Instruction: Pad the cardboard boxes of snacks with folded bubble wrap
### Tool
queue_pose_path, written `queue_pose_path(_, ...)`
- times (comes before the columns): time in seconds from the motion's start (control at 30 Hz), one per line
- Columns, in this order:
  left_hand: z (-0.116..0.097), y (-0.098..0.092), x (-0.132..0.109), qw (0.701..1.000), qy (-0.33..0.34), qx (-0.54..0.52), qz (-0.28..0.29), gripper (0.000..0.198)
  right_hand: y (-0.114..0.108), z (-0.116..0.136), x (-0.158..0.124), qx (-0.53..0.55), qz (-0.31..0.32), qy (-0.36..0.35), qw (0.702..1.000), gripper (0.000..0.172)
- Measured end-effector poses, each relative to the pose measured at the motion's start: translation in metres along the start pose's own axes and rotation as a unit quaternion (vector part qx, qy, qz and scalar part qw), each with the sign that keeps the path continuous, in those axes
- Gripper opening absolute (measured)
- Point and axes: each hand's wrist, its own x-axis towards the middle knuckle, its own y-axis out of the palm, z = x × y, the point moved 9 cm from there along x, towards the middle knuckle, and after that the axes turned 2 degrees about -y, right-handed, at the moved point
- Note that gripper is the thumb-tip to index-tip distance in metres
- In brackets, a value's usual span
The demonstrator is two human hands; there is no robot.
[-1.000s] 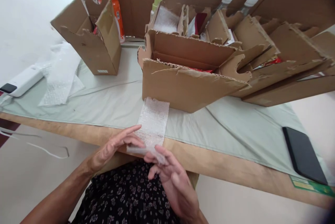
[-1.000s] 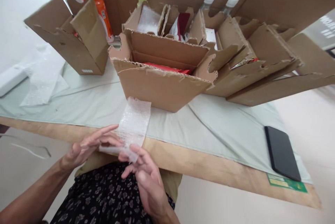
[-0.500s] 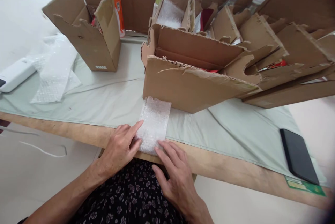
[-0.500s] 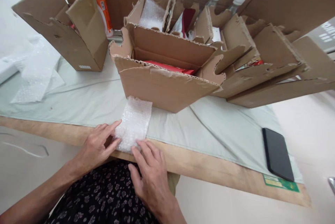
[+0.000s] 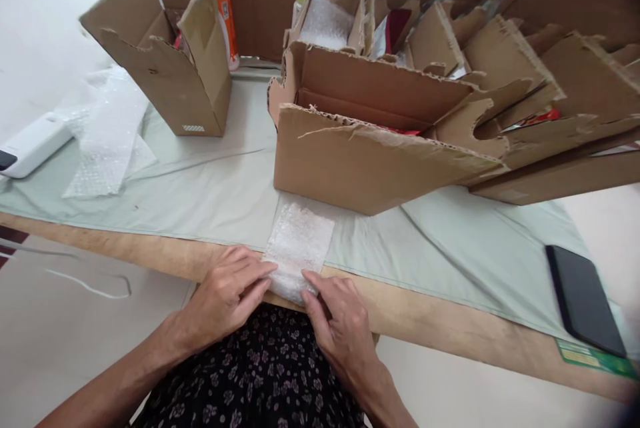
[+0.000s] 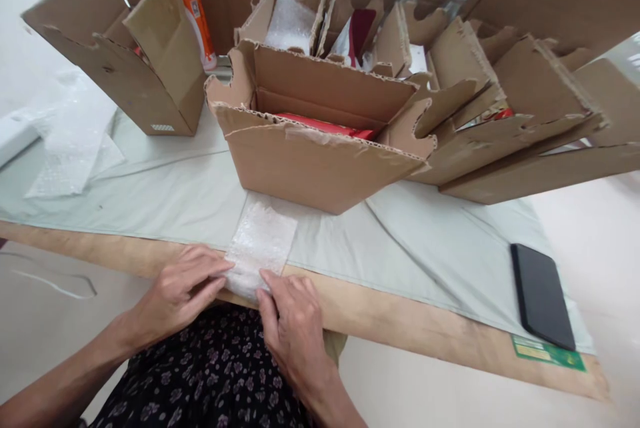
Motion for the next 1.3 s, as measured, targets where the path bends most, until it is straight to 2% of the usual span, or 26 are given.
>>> queue_pose_path(0.13, 0.01, 0.009, 0.011, 0.997, -0.052, 0.059, -0.002, 0.02, -0.015, 0.001, -0.004, -0.042, -0.067, -0.016, 0.997, 0.022)
queue_pose_path(0.2, 0.01, 0.012, 0.015, 0.994, -0.053, 0.095, 0.002, 0.019, -0.01, 0.006, -0.003, -0.058, -0.041, -0.037, 0.997, 0.02)
queue_pose_path(0.3, 0.007, 0.007, 0.014, 0.991, -0.058, 0.121, -0.016, 0.022, 0.004, 0.007, 0.002, -0.068, 0.027, -0.039, 0.997, 0.02)
queue_pose_path(0.4, -0.004, 0.001, 0.011, 0.996, -0.024, 0.09, -0.006, 0.035, 0.004, 0.001, 0.007, -0.022, 0.027, -0.014, 0.999, 0.025)
queue_pose_path(0.47, -0.013, 0.003, 0.009, 0.998, 0.016, 0.054, 0.023, 0.034, 0.002, -0.005, 0.007, 0.028, 0.023, 0.008, 0.999, 0.026)
queue_pose_path(0.53, -0.014, 0.005, 0.011, 0.998, 0.025, 0.035, 0.035, 0.03, -0.001, -0.01, 0.004, 0.046, 0.017, 0.024, 0.999, 0.026)
queue_pose_path(0.67, 0.001, 0.013, 0.021, 0.996, -0.022, 0.081, 0.028, 0.025, -0.012, -0.01, 0.0, -0.02, -0.034, 0.002, 0.999, 0.03)
queue_pose_path(0.73, 0.007, 0.015, 0.024, 0.992, -0.041, 0.115, 0.014, 0.023, -0.005, -0.007, 0.003, -0.061, -0.004, -0.027, 0.998, 0.031)
queue_pose_path(0.8, 0.011, 0.007, 0.023, 0.991, -0.066, 0.115, -0.027, 0.023, 0.005, -0.008, 0.008, -0.086, 0.041, -0.044, 0.994, 0.028)
queue_pose_path(0.83, 0.013, 0.0, 0.02, 0.99, -0.084, 0.096, -0.056, 0.024, 0.008, -0.011, 0.012, -0.085, 0.049, -0.043, 0.994, 0.027)
queue_pose_path(0.9, 0.019, -0.015, 0.009, 0.984, -0.136, 0.027, -0.114, 0.023, 0.005, -0.018, 0.019, -0.051, 0.022, -0.018, 0.998, 0.024)
queue_pose_path(0.97, 0.03, -0.019, -0.004, 0.965, -0.218, -0.075, -0.123, 0.021, 0.0, -0.027, 0.024, 0.009, -0.017, 0.028, 0.999, 0.023)
queue_pose_path(1.03, 0.04, -0.005, -0.015, 0.928, -0.305, -0.199, -0.08, 0.025, -0.001, -0.03, 0.024, 0.064, -0.041, 0.063, 0.995, 0.023)
queue_pose_path(1.1, 0.041, 0.016, -0.021, 0.88, -0.355, -0.315, -0.027, 0.033, 0.001, -0.022, 0.022, 0.108, -0.034, 0.058, 0.992, 0.023)
queue_pose_path(1.2, 0.037, 0.035, -0.018, 0.833, -0.355, -0.423, -0.018, 0.033, 0.001, -0.009, 0.015, 0.14, -0.01, 0.028, 0.99, 0.024)
queue_pose_path(1.27, 0.033, 0.041, -0.013, 0.823, -0.342, -0.453, -0.022, 0.027, -0.004, -0.017, 0.006, 0.144, -0.018, 0.063, 0.987, 0.031)
queue_pose_path(1.3, 0.03, 0.044, -0.009, 0.821, -0.331, -0.464, -0.019, 0.025, -0.007, -0.024, 0.001, 0.157, -0.022, 0.093, 0.983, 0.04)
